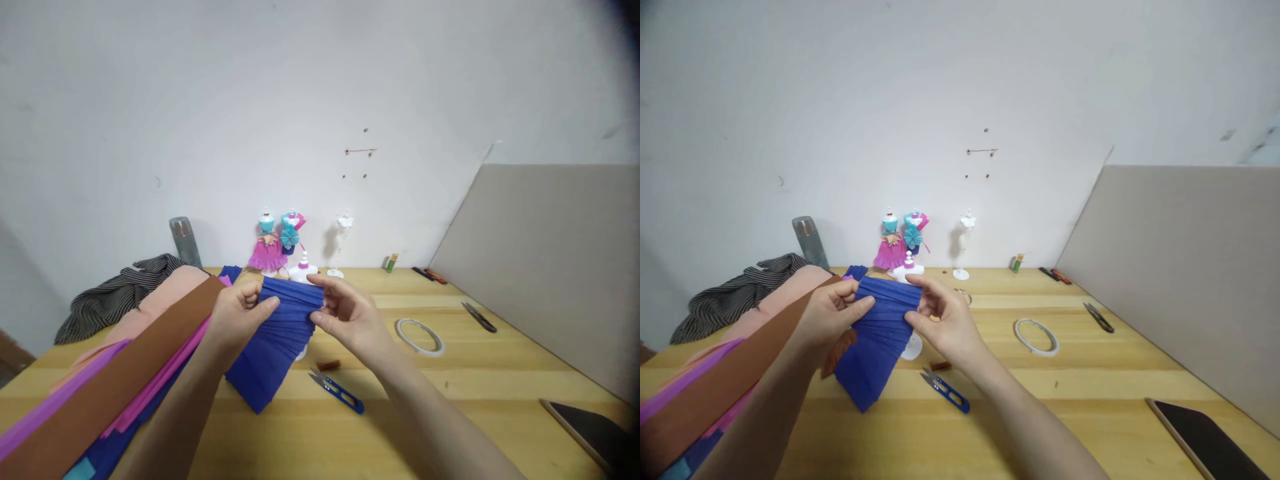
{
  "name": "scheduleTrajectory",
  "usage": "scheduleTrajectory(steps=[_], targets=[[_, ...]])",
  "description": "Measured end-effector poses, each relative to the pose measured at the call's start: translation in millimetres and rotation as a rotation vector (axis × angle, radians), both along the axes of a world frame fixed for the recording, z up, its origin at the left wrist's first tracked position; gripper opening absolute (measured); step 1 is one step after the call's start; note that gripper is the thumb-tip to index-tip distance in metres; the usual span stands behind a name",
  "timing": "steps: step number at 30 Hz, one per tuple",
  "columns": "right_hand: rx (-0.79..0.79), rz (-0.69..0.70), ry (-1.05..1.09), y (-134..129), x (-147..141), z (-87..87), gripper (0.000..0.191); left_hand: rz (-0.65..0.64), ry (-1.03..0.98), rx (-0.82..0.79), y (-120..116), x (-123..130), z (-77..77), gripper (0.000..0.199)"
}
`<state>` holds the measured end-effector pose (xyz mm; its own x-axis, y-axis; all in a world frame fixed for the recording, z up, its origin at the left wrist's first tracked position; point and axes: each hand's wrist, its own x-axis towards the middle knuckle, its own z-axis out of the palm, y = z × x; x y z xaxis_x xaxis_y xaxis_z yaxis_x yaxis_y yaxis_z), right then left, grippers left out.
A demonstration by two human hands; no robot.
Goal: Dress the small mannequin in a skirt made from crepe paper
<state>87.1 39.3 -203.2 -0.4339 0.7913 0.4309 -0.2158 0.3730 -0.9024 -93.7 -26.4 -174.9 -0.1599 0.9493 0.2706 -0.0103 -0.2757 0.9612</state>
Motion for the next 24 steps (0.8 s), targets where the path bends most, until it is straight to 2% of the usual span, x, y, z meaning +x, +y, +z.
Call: scheduleTrajectory(steps=[6, 12, 15, 20, 24], targets=[[0.023, -0.091, 0.046, -2, -3, -1.8, 0.027, -0.081, 0.028, -0.094, 0, -1, 0.3, 0.030], [0.072, -0.121, 0.059, -4, -5, -1.1, 0.022, -0.070, -0.108, -0.063, 1, -1, 1.1, 0.059], [0.076, -0.109, 0.075, -6, -6, 0.3, 0.022, -0.055, -0.113, -0.015, -1, 0, 1.3, 0.053], [0.079, -0.095, 0.118, -11, -8, 4.0, 0.022, 0.052, -0.027, 0.040, -6, 1, 2.4, 0.034], [0.020, -0.069, 0.141, -10, -9, 4.5, 0.020, 0.093, -0.011, 0.089, -9, 5, 0.8, 0.024]])
